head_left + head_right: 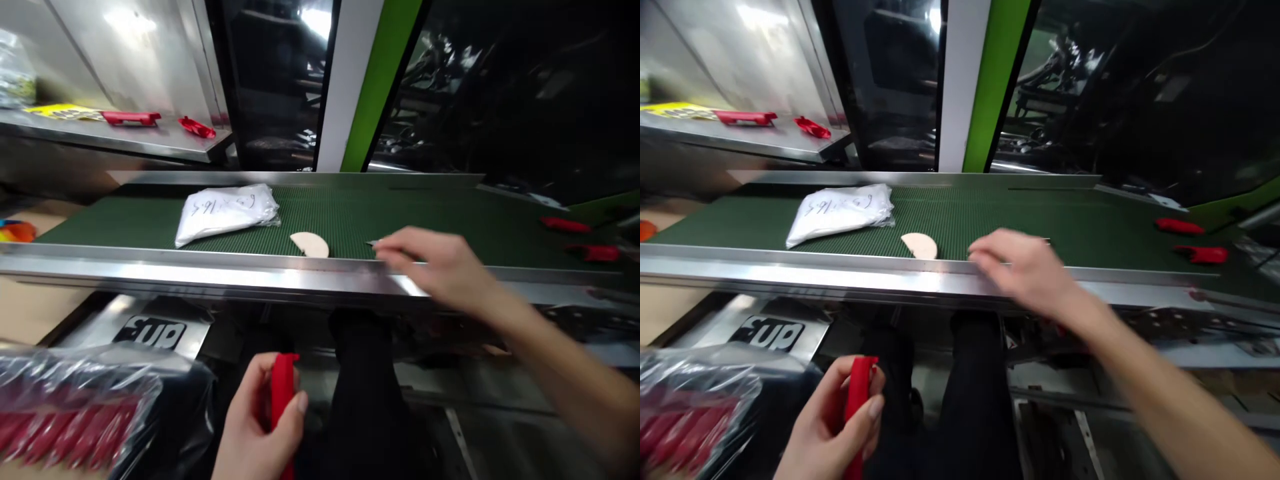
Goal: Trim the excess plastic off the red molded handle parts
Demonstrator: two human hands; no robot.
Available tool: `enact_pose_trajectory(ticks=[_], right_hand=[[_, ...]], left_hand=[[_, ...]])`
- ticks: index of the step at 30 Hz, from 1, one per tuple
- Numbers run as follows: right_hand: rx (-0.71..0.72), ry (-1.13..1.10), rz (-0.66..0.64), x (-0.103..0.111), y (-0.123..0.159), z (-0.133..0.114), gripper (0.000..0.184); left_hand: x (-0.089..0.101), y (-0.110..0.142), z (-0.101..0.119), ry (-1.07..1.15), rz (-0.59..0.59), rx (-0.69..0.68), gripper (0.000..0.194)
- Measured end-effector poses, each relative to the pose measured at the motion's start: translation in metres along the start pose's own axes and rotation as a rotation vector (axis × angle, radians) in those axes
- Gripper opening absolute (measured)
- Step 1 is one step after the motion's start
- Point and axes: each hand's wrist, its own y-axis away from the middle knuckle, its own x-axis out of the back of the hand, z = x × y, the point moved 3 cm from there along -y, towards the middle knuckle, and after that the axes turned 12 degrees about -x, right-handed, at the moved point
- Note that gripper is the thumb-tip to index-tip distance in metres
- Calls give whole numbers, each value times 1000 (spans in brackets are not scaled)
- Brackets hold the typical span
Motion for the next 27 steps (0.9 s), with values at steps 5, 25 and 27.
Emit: enact_pose_trajectory(ticks=[5, 25, 27], right_hand=[[-195, 210, -127, -17, -39, 96, 16], [-45, 258, -45, -29, -48, 63, 22], [46, 198, -77, -40, -62, 24, 19]], left_hand=[[0, 2, -11, 146, 32, 159, 30], [3, 10, -19, 353, -33, 255, 29], [6, 7, -25, 362, -35, 264, 35]])
